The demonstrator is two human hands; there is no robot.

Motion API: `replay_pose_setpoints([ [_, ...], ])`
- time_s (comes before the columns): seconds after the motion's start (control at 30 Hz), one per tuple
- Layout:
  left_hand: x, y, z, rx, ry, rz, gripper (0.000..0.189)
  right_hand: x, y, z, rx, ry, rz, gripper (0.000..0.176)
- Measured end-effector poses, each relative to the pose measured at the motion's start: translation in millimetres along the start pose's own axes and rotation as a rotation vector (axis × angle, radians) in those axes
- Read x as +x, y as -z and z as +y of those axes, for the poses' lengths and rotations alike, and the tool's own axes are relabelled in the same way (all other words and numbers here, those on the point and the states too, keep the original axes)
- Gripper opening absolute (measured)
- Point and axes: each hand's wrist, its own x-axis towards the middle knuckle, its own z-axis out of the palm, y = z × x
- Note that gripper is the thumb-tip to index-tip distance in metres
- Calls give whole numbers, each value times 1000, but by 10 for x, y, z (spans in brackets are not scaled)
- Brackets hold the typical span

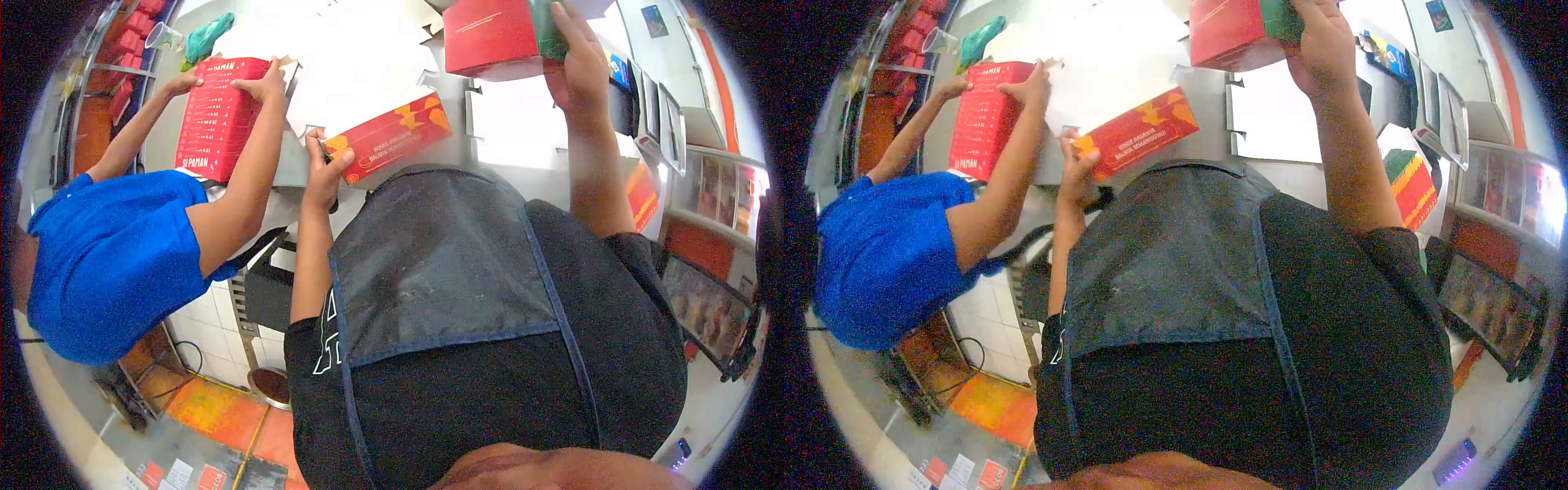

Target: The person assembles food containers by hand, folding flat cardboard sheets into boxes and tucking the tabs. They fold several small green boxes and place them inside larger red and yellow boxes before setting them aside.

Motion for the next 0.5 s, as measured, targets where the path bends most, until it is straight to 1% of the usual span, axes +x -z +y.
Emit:
replay_pose_setpoints([
  [0.03, 13, -37, -26, -75, 11, -2, 59, -34, -11, -39, -4, -10, 29, 26],
  [0.13, 89, -126, -127, -212, -10, -118, 58, -89, -12, -87, 5, 26, 3, 28],
  [0.23, 193, -80, -334, -254, 84, -205, 61, -135, -20, -145, -13, 54, 30, 29],
  [0.33, 130, -222, -246, -112, 124, -248, 64, -118, 50, -164, -14, 118, 41, 29],
  [0.43, 68, -387, -138, -67, 217, -261, 65, -75, 224, -97, -269, 218, 94, 32],
  [0.47, 64, -406, -117, -57, 245, -263, 65, -52, 404, -25, -421, 224, 66, 35],
  [0.5, 64, -403, -112, -12, 222, -255, 65, -29, 651, 77, -573, 230, 36, 38],
])
